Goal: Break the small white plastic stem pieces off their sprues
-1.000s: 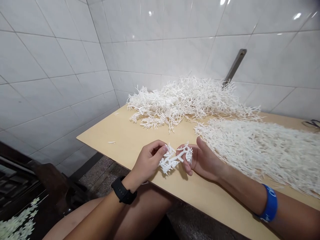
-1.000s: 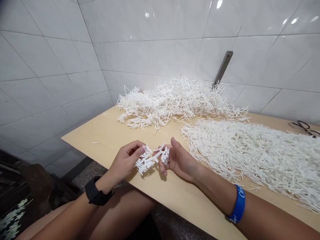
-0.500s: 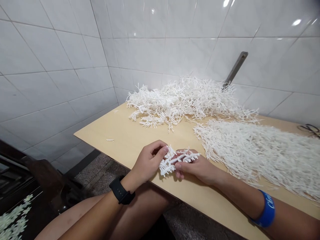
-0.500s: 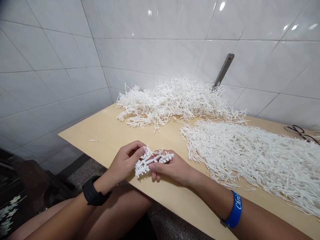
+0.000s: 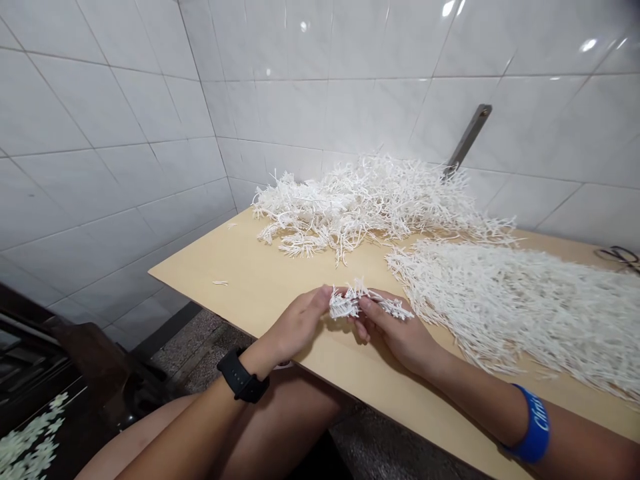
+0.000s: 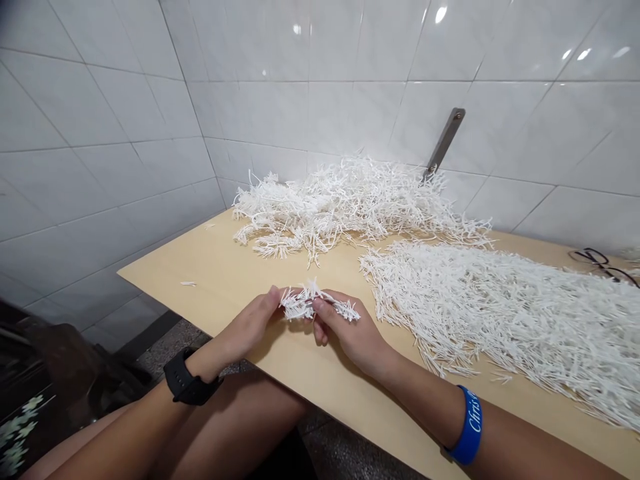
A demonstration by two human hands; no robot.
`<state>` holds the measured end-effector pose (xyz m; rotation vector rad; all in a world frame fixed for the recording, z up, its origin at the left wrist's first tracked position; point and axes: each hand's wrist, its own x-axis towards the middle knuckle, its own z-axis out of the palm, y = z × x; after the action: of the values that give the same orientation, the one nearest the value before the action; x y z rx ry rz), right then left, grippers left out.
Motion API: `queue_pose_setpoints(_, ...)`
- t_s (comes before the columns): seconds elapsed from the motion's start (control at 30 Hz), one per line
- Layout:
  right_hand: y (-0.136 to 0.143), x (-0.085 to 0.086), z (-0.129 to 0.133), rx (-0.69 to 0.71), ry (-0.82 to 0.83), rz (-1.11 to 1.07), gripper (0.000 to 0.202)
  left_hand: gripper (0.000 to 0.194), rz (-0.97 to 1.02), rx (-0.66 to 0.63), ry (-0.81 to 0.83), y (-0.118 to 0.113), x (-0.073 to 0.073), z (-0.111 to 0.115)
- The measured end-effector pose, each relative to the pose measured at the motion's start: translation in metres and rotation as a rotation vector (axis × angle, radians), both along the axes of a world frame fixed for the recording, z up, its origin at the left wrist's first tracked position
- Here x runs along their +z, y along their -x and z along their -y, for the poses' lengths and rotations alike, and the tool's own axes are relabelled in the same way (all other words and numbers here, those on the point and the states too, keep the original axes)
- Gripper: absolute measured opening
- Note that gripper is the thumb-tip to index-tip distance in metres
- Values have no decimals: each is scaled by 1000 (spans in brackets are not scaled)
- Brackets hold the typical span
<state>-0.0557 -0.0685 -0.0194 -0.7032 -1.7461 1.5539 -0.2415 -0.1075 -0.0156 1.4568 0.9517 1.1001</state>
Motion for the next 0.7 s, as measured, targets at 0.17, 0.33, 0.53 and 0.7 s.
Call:
queue_pose_setpoints(0.17,1,4,0,23,-32,81,36,62,19,-237,-53,-3,6,2)
queue_pose_setpoints(0.33,4,4,2,53,-18,132,37,57,-73,-168,-21,-1,5,3)
queue_pose_setpoints(0.53,6,-1,5,123,-38,152,39,49,-146,56,48,-2,1,3)
queue_pose_setpoints(0.7,4,0,1,130,-78,183,42,48,-109,301,80,-3,-3,-2)
